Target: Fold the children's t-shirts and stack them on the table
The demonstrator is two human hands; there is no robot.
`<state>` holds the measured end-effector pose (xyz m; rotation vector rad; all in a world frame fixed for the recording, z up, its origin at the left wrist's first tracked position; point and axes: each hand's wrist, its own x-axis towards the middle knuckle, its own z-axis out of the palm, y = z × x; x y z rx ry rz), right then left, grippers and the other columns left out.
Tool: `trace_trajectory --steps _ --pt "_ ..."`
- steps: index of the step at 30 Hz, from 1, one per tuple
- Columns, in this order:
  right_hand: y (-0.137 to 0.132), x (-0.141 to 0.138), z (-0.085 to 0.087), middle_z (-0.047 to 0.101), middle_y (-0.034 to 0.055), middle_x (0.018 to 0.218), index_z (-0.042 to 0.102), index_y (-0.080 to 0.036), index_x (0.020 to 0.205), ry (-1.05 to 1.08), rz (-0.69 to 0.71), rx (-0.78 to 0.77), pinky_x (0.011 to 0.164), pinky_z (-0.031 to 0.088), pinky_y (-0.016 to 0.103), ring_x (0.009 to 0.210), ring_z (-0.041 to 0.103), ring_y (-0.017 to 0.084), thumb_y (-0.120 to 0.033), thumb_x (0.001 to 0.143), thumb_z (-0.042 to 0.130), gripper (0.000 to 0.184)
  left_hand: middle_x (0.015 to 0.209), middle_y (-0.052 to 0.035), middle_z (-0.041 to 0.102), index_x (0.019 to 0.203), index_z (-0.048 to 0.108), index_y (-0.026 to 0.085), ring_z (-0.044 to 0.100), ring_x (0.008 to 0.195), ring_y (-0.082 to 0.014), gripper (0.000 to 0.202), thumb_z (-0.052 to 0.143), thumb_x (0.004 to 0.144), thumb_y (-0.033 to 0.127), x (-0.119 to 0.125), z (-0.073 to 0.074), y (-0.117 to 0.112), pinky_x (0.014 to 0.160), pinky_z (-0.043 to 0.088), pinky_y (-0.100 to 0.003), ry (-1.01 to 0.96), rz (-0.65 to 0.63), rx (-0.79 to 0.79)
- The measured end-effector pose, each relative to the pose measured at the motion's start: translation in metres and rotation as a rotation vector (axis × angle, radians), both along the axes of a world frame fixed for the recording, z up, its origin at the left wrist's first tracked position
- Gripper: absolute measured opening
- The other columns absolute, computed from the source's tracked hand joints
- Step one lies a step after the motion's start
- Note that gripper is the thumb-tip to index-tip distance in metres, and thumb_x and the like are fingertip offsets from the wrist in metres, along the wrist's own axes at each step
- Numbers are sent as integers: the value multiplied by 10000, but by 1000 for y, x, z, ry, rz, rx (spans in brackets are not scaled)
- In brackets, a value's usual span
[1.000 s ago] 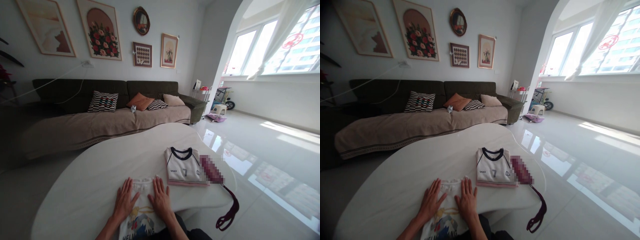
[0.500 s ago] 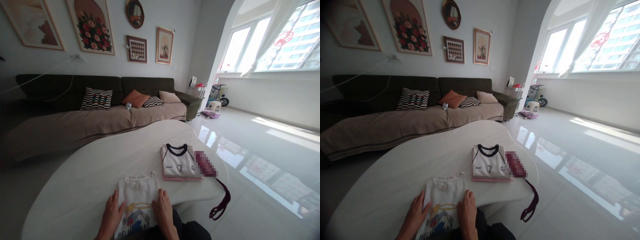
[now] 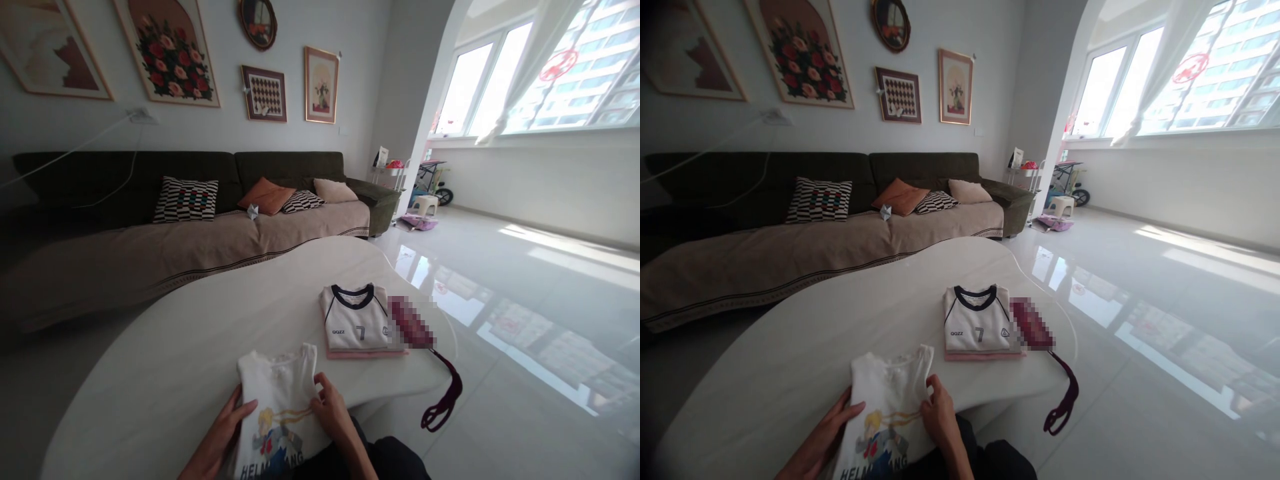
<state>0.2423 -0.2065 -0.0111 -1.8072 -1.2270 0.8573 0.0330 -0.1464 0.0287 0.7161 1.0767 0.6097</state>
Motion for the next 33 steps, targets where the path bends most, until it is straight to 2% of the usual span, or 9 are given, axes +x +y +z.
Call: trace_trajectory --steps 4,7,11,14,16,19,24,29,33 --pt "5 10 10 473 -54 588 492 -190 897 128 22 67 538 322 190 541 437 93 -104 641 391 289 934 -45 677 1357 221 252 654 789 -251 790 628 680 267 27 20 8 679 515 -353 -110 -24 67" --pt "11 34 36 532 -29 629 508 -178 940 181 -3 186 533 353 193 578 480 108 -195 675 435 276 947 -59 665 1340 276 226 652 744 -231 733 604 684 223 54 39 26 619 514 -310 -213 -65 181" --pt "24 98 79 574 -15 621 506 -163 1037 101 -91 302 493 369 199 538 496 117 -330 710 462 370 958 -63 652 1299 353 209 640 730 -199 661 580 679 183 108 72 59 620 506 -276 -341 -93 329" --pt "38 157 95 611 11 675 496 -160 1101 -103 -226 302 520 391 215 567 530 134 -342 730 436 418 929 -53 651 1285 370 201 630 716 -167 632 568 685 176 163 82 86 634 493 -248 -338 -141 455" --pt "47 189 93 633 39 767 494 -164 1122 -281 -326 224 582 412 230 654 569 152 -310 740 405 418 914 -45 650 1283 368 202 623 705 -143 579 539 730 200 197 72 100 631 483 -231 -153 -165 539" --pt "55 217 72 639 81 865 525 -152 1101 -431 -392 92 672 418 259 770 593 185 -256 706 421 421 900 -54 650 1220 435 165 615 741 -141 488 548 748 215 231 37 109 653 469 -222 229 -171 597" --pt "51 227 33 649 108 822 584 -106 1022 -471 -356 -2 681 417 272 759 605 210 -237 644 473 415 879 -61 647 1099 516 148 593 844 -176 472 652 647 154 233 -20 102 748 440 -246 439 -165 644" --pt "44 235 28 638 48 805 548 -158 1079 -506 -346 8 707 410 274 752 595 183 -283 703 405 421 754 -34 629 1086 503 134 592 740 -152 391 600 718 226 224 -30 103 710 443 -254 487 -218 734" --pt "33 232 22 596 88 889 542 -141 1071 -556 -370 24 788 403 338 867 551 232 -342 706 412 436 809 -47 621 1069 519 142 580 759 -163 401 623 692 231 217 -27 93 746 441 -279 510 -271 826"
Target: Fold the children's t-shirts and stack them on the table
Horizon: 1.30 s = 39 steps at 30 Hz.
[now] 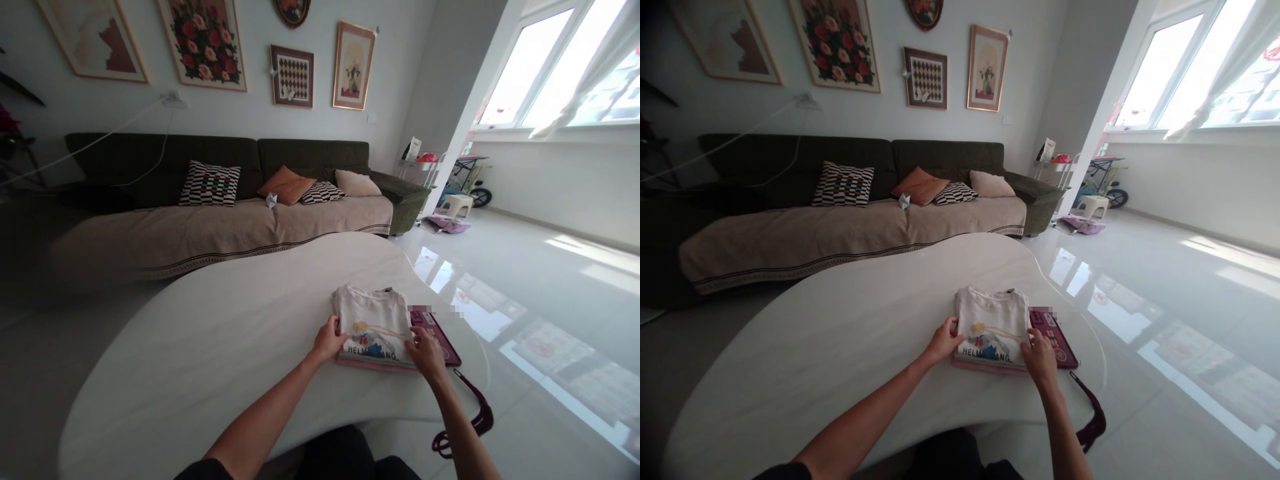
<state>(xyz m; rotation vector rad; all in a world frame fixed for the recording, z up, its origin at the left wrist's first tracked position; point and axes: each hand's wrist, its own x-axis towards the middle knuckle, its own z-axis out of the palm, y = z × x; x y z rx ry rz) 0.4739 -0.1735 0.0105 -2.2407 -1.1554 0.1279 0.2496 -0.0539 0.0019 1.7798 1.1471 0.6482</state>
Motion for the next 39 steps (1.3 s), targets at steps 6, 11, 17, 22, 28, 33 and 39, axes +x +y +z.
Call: trace_trajectory --steps 6,11,17,22,28,33,39 --pt "-25 -23 -35 517 179 1102 482 -87 1139 -22 -49 122 912 352 380 1079 445 278 -495 773 320 572 1081 -105 557 1135 530 152 542 974 -192 384 517 766 258 -56 -7 -48 903 412 -321 16 -162 223" --pt "-31 -26 -44 501 180 1176 430 -95 1186 196 -88 62 933 338 387 1099 460 288 -619 758 252 700 1170 -83 536 1148 546 204 490 1097 -202 371 449 792 239 -159 -23 -63 987 367 -371 173 4 412" --pt "-20 -28 -46 473 244 1192 388 -11 1213 82 -88 36 964 300 397 1139 421 338 -734 662 269 917 1197 -102 544 1100 589 195 425 1178 -271 358 409 812 307 -286 -41 -71 972 339 -459 493 403 547" --pt "-19 -31 -50 484 271 1169 382 12 1217 22 -106 -33 948 313 426 1134 420 365 -716 677 252 916 1288 -86 479 1156 554 229 376 1222 -277 376 371 838 310 -323 -47 -88 959 316 -498 638 383 503" --pt "-14 -37 -53 464 278 1200 351 34 1240 -3 -158 -155 931 333 437 1148 410 372 -649 711 253 869 1223 -112 525 1123 580 200 423 1174 -286 362 439 814 324 -323 -52 -86 963 318 -481 599 401 629" --pt "-13 -56 -57 472 285 1182 326 57 1260 -45 -194 -240 930 321 449 1144 395 402 -628 745 221 863 1218 -118 521 1124 576 188 422 1168 -287 352 448 816 302 -325 -55 -87 962 322 -490 562 414 672" --pt "-12 -95 -57 512 313 1052 405 70 1193 -145 -272 -240 899 340 450 1058 455 408 -644 756 165 871 1222 -121 505 1130 564 181 401 1177 -284 346 442 827 296 -327 -57 -90 968 319 -492 548 414 718"
